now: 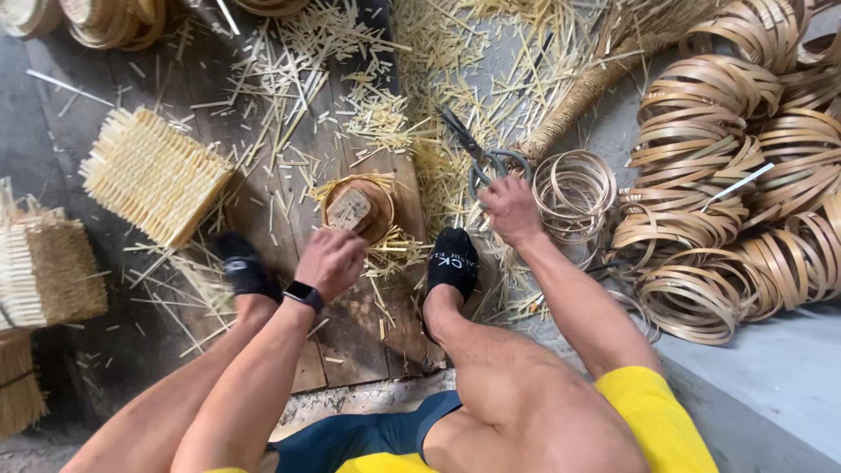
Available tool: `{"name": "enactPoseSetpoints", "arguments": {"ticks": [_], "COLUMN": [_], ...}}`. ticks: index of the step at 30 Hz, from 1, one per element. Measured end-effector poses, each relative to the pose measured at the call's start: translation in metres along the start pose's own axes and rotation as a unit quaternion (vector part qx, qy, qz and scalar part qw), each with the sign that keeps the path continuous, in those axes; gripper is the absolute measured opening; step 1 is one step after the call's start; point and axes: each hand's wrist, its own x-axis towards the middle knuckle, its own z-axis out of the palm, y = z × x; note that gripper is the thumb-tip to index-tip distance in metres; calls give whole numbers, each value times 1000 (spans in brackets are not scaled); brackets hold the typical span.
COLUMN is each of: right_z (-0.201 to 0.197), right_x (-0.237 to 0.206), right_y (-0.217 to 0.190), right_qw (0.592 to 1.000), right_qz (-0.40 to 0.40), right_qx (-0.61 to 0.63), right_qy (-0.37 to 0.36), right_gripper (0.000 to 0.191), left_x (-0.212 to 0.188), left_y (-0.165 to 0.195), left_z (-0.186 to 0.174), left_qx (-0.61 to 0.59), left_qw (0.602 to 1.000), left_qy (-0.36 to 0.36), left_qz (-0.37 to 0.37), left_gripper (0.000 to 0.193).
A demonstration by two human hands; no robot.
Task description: The person sits on the floor assembling woven bamboo steamer baskets. They weave and press bamboo strips into a flat woven panel, fit a bent bamboo rim ring around it, trim excess strips with scissors, and press the woven panel into a round wooden mold to shape the basket base.
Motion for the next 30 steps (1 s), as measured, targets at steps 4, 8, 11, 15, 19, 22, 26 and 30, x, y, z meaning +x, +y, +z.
{"name": "enactPoseSetpoints", "arguments": {"ticks": [4,8,11,15,19,22,26,30], "right_z": [-37,-86,-74,-12,23,30,36,34], "right_x": [-20,-50,-45,5,51,61,62,59], "right_y": [56,103,96,54,37,34,27,28], "right_qw": [988,968,960,956,976,966,910,864], "right_qz": [61,204,251,253,202,224,320,398], "right_qx": [-33,-132,-104,140,9,7,119,196], "right_qy": [140,66,62,-38,-80,-131,-235,-240], "right_gripper": [8,20,38,43,56,54,71,53], "left_x": [24,53,60,68,79,84,85,84], "left_y": [8,23,17,-3,-6,-17,-26,-2], "left_z": [7,33,41,39,44,44,38,43], "left_qx": [-18,-77,-63,-59,-62,-53,9,-39], "left_qw": [984,961,953,964,968,984,994,957], "left_qy": [86,125,144,159,191,97,53,154], "left_qz": [-157,-235,-261,-205,-148,-139,-96,-241], "left_gripper": [69,94,83,79,79,82,87,95]}}
